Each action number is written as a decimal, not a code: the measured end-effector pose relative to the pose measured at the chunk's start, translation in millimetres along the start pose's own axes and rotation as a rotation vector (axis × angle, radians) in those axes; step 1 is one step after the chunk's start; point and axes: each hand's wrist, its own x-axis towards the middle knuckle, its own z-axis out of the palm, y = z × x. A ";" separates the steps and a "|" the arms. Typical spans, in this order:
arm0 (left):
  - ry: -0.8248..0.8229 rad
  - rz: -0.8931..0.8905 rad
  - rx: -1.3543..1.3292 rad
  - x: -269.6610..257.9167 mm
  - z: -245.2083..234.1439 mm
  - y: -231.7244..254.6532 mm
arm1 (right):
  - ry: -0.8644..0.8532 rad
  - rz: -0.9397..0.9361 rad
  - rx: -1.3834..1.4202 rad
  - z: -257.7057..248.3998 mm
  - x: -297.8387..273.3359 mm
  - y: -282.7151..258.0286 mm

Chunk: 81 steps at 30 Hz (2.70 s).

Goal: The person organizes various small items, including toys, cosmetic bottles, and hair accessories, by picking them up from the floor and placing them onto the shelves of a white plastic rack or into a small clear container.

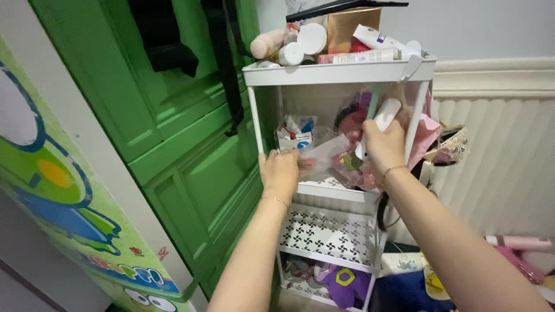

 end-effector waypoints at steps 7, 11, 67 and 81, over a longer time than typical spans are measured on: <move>-0.300 0.225 0.212 5.2 10.8 4.3 | 0.125 -0.130 -0.239 1.1 9.6 8.7; -0.351 0.252 0.228 8.4 15.8 2.3 | -0.089 -0.377 -0.828 5.7 1.5 2.4; -0.015 -0.383 -0.573 52.7 28.3 -11.1 | -0.362 -0.557 -0.851 131.9 82.6 49.9; -0.231 -0.542 -0.569 67.6 27.4 -0.7 | -0.619 -0.679 -1.047 123.6 68.8 62.1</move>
